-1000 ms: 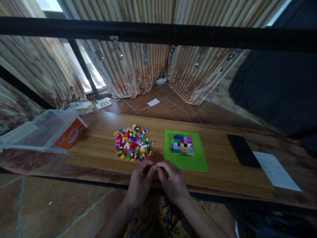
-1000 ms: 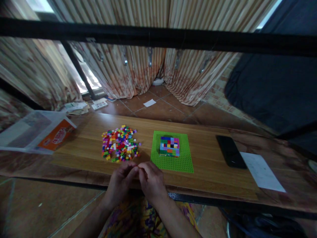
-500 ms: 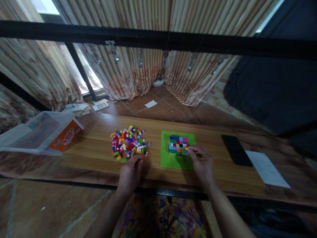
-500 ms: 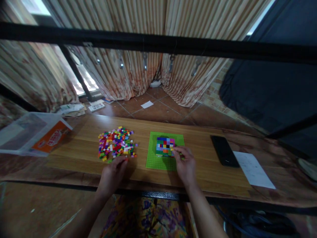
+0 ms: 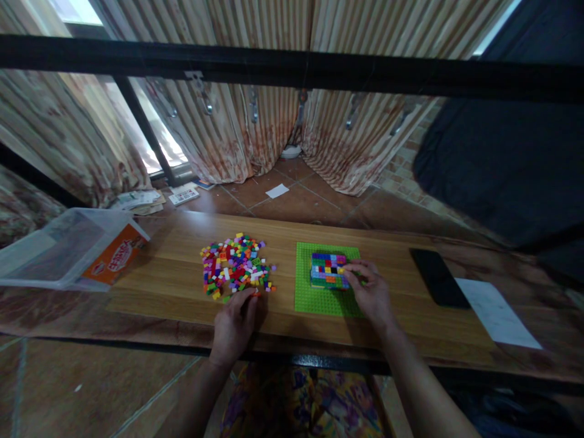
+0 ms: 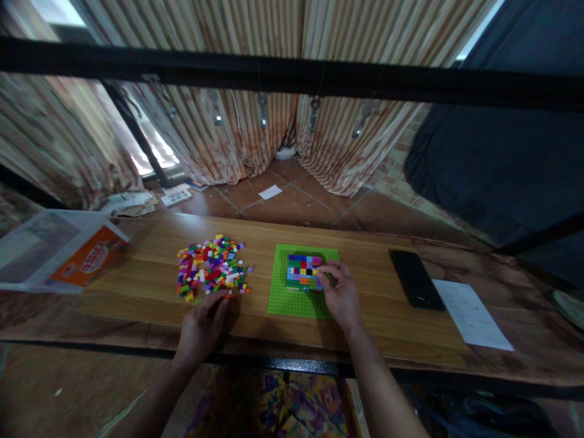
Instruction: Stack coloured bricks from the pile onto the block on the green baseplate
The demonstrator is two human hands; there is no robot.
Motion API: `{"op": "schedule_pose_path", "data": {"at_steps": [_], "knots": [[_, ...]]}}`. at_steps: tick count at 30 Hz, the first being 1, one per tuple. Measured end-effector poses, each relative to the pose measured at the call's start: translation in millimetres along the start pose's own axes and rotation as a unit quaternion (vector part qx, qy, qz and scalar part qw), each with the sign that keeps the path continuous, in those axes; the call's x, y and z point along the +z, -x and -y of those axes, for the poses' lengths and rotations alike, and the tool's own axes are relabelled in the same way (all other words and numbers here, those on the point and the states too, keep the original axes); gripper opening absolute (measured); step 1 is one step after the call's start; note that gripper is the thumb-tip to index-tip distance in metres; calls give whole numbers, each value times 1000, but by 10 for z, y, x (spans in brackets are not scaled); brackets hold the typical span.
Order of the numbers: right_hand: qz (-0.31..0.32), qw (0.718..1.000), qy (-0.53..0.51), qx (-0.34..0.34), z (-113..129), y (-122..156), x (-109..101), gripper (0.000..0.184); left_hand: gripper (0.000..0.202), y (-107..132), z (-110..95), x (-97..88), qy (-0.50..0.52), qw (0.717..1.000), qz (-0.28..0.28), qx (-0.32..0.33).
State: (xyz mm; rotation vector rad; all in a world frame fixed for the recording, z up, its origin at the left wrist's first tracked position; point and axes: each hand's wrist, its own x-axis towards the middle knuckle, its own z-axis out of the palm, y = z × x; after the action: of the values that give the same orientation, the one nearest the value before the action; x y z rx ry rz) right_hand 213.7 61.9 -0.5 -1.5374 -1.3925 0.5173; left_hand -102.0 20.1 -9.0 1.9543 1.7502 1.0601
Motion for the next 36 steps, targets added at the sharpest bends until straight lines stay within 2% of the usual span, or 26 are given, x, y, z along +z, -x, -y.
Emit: {"op": "schedule_pose_path", "data": {"at_steps": [3, 6, 9, 12, 15, 18, 23, 26, 30, 36], "knots": [[14, 998, 32, -46, 103, 41, 1, 27, 21, 17, -3, -7, 11, 1000, -16, 8], [18, 992, 70, -102, 332, 183, 122, 22, 19, 50, -9, -11, 30, 999, -34, 21], [68, 983, 83, -148, 586, 401, 372, 18, 18, 95, -11, 9, 34, 998, -36, 38], [121, 976, 83, -164, 753, 584, 686, 17, 18, 119, -12, 51, 16, 998, -42, 54], [154, 968, 101, -169, 802, 643, 962, 16, 17, 107, -24, 71, -11, 997, -43, 64], [179, 958, 141, -174, 794, 603, 1128, 16, 17, 88, -46, 44, -20, 997, -33, 70], [205, 948, 155, -189, 866, 497, 1214, 19, 22, 139, -49, -40, 6, 997, -33, 63], [241, 936, 151, -206, 957, 439, 1266, 21, 23, 169, -6, -107, 8, 997, -67, 40], [315, 902, 172, -238, 1041, 353, 1345, 26, 23, 107, 94, -238, -21, 993, -113, -10], [355, 871, 227, -255, 1093, 247, 1330, 24, 16, -56, 187, -309, -103, 990, -83, -44]]}}
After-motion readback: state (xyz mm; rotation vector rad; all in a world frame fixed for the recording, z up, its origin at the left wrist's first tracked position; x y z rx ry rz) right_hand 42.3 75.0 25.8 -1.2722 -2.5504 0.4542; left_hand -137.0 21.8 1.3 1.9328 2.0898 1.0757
